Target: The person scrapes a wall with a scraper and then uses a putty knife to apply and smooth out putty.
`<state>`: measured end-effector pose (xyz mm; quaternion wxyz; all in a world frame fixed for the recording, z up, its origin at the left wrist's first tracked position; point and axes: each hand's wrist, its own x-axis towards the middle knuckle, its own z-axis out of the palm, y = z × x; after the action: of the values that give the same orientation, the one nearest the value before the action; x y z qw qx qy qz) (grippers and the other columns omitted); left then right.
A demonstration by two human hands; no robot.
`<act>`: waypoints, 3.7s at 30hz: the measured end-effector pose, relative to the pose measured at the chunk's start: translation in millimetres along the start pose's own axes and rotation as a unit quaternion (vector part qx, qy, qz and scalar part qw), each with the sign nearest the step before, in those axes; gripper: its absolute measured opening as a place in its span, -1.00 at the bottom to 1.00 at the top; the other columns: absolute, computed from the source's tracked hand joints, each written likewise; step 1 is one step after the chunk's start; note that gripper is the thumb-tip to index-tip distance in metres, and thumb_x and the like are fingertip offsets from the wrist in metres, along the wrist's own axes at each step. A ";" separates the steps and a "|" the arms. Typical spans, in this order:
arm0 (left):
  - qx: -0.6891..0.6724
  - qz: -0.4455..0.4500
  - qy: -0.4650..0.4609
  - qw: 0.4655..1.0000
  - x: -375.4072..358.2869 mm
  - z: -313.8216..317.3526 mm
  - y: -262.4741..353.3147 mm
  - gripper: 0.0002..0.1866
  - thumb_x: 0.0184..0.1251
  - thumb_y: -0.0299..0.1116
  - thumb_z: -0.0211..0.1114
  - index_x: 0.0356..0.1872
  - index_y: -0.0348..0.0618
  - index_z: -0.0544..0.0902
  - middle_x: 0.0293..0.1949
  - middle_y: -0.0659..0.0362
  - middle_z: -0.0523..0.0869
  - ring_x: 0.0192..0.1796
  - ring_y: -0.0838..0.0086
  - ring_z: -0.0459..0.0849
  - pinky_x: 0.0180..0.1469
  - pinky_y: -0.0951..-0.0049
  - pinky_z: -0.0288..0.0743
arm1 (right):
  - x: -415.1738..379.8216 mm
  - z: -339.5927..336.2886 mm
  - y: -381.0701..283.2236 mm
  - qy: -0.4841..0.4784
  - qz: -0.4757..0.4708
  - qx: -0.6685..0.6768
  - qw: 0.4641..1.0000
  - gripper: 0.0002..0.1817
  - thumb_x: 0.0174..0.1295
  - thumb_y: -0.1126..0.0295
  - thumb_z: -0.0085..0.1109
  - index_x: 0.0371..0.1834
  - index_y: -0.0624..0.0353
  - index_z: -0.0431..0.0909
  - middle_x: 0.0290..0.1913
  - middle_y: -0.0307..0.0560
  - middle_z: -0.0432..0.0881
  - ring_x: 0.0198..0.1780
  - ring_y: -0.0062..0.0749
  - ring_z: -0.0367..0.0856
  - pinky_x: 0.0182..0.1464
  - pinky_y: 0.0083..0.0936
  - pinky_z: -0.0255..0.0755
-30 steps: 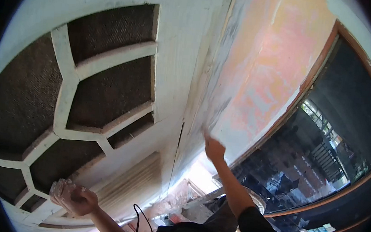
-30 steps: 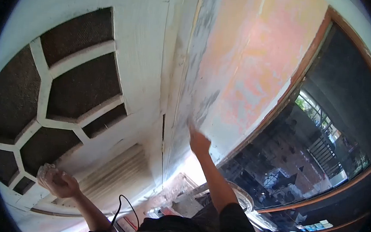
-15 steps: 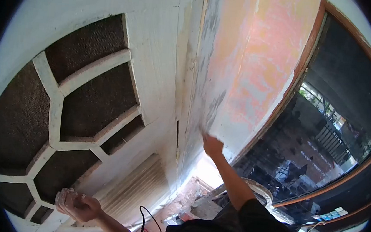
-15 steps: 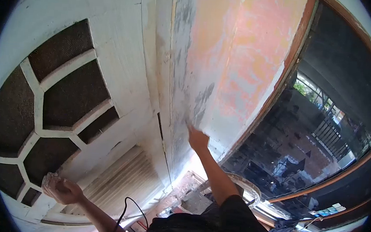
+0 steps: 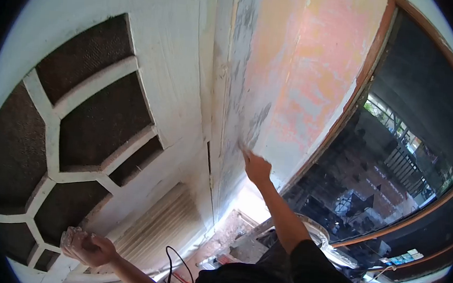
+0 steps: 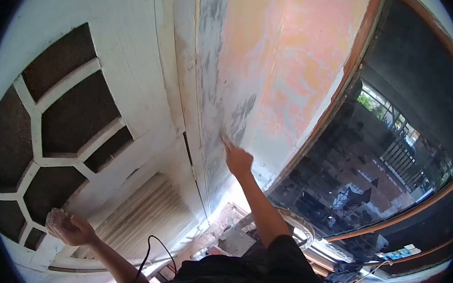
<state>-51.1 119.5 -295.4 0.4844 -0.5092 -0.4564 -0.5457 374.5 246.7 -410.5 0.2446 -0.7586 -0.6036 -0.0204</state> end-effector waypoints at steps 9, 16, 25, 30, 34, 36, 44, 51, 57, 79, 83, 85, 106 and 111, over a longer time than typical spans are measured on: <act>-0.001 0.015 -0.004 1.000 1.2 -0.2 -1.4 -0.61 0.38 -0.07 0.06 -0.35 -0.27 0.51 -0.28 0.01 0.61 -0.20 0.11 0.53 -0.08 0.13 0.32 | -30.4 -62.0 18.7 0.121 0.037 0.437 0.891 -0.67 0.41 0.18 -0.09 0.08 0.11 0.43 -0.66 -0.32 0.30 -0.63 -0.60 0.23 -0.52 -0.54 0.29; -0.008 0.011 0.005 1.000 10.2 -0.9 8.3 -0.68 0.34 -0.17 0.10 -0.48 -0.21 0.45 -0.43 0.08 0.55 -0.26 0.15 0.53 -0.11 0.12 0.33 | -54.3 -92.6 -6.8 0.031 0.073 0.747 0.660 -0.71 0.42 0.17 -0.13 0.05 0.10 0.33 -0.43 -0.14 0.43 -0.47 -0.52 0.42 -0.52 -0.56 0.40; -0.023 0.029 0.016 0.999 10.7 -0.4 7.4 -0.77 0.31 -0.26 0.06 -0.47 -0.19 0.44 -0.45 0.13 0.53 -0.30 0.18 0.54 -0.13 0.12 0.31 | -17.1 -119.5 -23.2 0.050 -0.009 0.569 0.820 -0.85 0.41 0.29 -0.08 -0.24 0.02 0.19 -0.56 -0.28 0.29 -0.57 -0.66 0.34 -0.67 -0.62 0.24; -0.026 0.028 0.019 0.999 10.6 -1.7 8.0 -0.75 0.31 -0.25 0.05 -0.46 -0.20 0.45 -0.43 0.13 0.54 -0.26 0.17 0.54 -0.13 0.10 0.31 | 57.6 -182.8 -59.1 0.314 -0.140 0.339 0.876 -0.72 0.35 0.33 0.05 -0.45 0.14 0.20 -0.60 -0.26 0.10 -0.57 -0.64 0.08 -0.57 -0.57 0.06; -0.026 0.029 0.013 0.999 11.9 -2.9 9.1 -0.83 0.25 -0.33 0.02 -0.48 -0.18 0.42 -0.44 0.11 0.54 -0.32 0.19 0.52 -0.16 0.12 0.30 | 112.1 -260.5 -102.8 0.408 -0.194 0.247 0.857 -0.63 0.32 0.26 0.07 -0.51 0.22 0.18 -0.61 -0.06 0.05 -0.58 -0.44 0.02 -0.54 -0.45 0.08; -0.027 0.027 0.015 0.999 11.8 -2.9 9.2 -0.83 0.24 -0.33 0.02 -0.49 -0.17 0.42 -0.44 0.10 0.54 -0.33 0.19 0.52 -0.17 0.13 0.30 | 136.3 -292.4 -120.1 0.417 -0.202 0.223 0.858 -0.62 0.32 0.22 0.06 -0.51 0.23 0.19 -0.63 -0.03 0.08 -0.60 -0.36 0.03 -0.53 -0.43 0.11; -0.023 0.014 0.009 1.000 8.6 -2.5 7.9 -0.84 0.19 -0.35 0.00 -0.52 -0.16 0.40 -0.44 0.07 0.53 -0.34 0.18 0.48 -0.17 0.12 0.31 | 169.9 -276.6 -132.7 0.384 -0.189 0.105 0.898 -0.66 0.27 0.06 -0.02 -0.36 0.11 0.56 -0.54 0.08 0.57 -0.40 0.10 0.56 -0.33 -0.12 0.42; -0.025 -0.014 -0.032 0.999 -1.3 -7.1 3.1 -0.66 0.37 -0.10 0.01 -0.45 -0.18 0.41 -0.37 0.07 0.50 -0.18 0.14 0.47 -0.04 0.03 0.29 | 174.5 -268.6 -134.5 0.353 -0.197 0.063 0.913 -0.59 0.29 -0.01 -0.05 -0.34 0.07 0.62 -0.51 0.12 0.60 -0.40 0.09 0.58 -0.34 -0.13 0.42; -0.002 0.010 -0.014 1.000 3.9 -2.8 5.9 -0.74 0.34 -0.20 0.01 -0.41 -0.19 0.41 -0.38 0.09 0.49 -0.24 0.18 0.46 -0.10 0.07 0.34 | 173.6 -205.5 -112.5 0.351 -0.162 0.150 0.910 -0.59 0.32 0.01 -0.08 -0.31 0.12 0.60 -0.49 0.19 0.59 -0.40 0.16 0.58 -0.34 -0.06 0.43; 0.001 0.019 -0.015 1.000 3.3 -3.8 4.0 -0.67 0.39 -0.15 -0.04 -0.42 -0.21 0.43 -0.33 0.03 0.55 -0.22 0.14 0.49 -0.08 0.07 0.33 | 169.0 -212.1 -99.7 0.402 -0.151 0.120 0.895 -0.63 0.34 0.11 -0.09 -0.29 0.18 0.58 -0.45 0.20 0.59 -0.38 0.19 0.55 -0.33 -0.04 0.40; -0.003 0.030 -0.004 1.000 3.2 1.2 5.9 -0.68 0.38 -0.24 -0.09 -0.45 -0.27 0.44 -0.34 -0.04 0.56 -0.23 0.10 0.50 -0.09 0.06 0.34 | 143.1 -145.8 -103.4 0.311 -0.139 0.238 0.909 -0.62 0.36 0.14 -0.14 -0.30 0.19 0.59 -0.49 0.26 0.57 -0.39 0.23 0.55 -0.29 -0.02 0.43; -0.005 0.039 -0.004 0.999 4.7 -0.6 4.3 -0.70 0.36 -0.31 -0.13 -0.46 -0.29 0.46 -0.36 -0.04 0.56 -0.24 0.10 0.50 -0.10 0.06 0.36 | 123.6 -94.8 -75.4 0.240 -0.086 0.155 0.954 -0.57 0.38 0.11 -0.22 -0.29 0.19 0.59 -0.50 0.25 0.58 -0.40 0.21 0.57 -0.27 -0.01 0.43; -0.031 -0.014 0.002 0.999 -3.1 0.8 1.8 -0.56 0.42 -0.14 -0.20 -0.47 -0.27 0.47 -0.31 -0.04 0.59 -0.18 0.11 0.52 -0.01 0.09 0.33 | 137.4 -110.7 -78.6 0.355 -0.150 0.084 0.919 -0.62 0.35 0.17 -0.12 -0.37 0.19 0.62 -0.60 0.22 0.54 -0.57 0.11 0.53 -0.49 -0.12 0.40; -0.063 -0.012 0.017 0.998 -4.5 -0.7 0.0 -0.60 0.38 -0.19 -0.20 -0.49 -0.27 0.47 -0.32 -0.05 0.58 -0.19 0.13 0.51 -0.02 0.10 0.36 | 87.3 -42.6 -55.4 0.189 -0.066 0.143 0.969 -0.54 0.39 0.12 -0.18 -0.42 0.26 0.57 -0.50 0.24 0.57 -0.41 0.16 0.57 -0.35 -0.11 0.42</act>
<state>-51.2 119.1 -300.0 0.4520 -0.5242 -0.4190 -0.5876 358.1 317.3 -325.3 0.4582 -0.6569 -0.5915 -0.0934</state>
